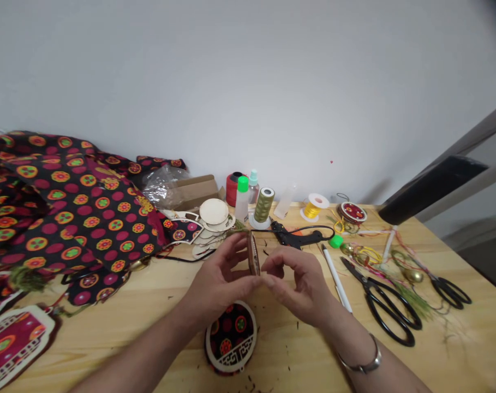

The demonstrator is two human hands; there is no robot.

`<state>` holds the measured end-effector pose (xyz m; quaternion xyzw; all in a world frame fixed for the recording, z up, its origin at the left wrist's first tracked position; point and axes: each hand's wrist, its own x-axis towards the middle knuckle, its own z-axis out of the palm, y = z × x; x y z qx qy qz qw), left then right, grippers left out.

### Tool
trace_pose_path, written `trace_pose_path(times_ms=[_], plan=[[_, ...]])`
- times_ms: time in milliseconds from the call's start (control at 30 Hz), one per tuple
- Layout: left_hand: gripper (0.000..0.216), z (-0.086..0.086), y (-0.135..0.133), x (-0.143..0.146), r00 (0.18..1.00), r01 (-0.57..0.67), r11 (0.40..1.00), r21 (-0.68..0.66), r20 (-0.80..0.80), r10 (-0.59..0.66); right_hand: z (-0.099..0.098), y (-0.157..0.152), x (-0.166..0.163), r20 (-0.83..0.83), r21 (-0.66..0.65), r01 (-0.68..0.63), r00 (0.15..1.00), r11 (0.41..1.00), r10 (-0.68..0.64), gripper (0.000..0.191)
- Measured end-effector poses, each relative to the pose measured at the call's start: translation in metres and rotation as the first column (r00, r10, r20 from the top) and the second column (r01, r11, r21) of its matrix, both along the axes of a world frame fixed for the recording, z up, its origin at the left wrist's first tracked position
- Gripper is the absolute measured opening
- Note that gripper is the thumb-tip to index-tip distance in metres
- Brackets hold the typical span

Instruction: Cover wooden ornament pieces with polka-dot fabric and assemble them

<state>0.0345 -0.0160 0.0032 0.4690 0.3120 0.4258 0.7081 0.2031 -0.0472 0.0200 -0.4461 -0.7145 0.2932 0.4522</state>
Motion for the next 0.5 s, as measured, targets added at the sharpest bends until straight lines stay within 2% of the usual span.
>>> trace_pose_path(times_ms=[167,367,500], plan=[[0.041,0.011,0.014,-0.009,0.978,-0.156,0.979,-0.133,0.118,0.171,-0.009,0.007,0.002,-0.050,-0.070,0.208,0.976,0.976,-0.212,0.027],[0.026,0.031,0.037,-0.026,0.954,-0.237,0.949,-0.210,0.132,0.268,-0.016,0.008,-0.001,-0.077,-0.130,0.174,0.980,0.976,-0.185,0.028],[0.025,0.047,0.056,-0.033,0.936,-0.339,0.933,-0.119,0.052,0.347,-0.018,0.008,-0.003,-0.036,-0.137,0.167,0.984,0.976,-0.173,0.030]])
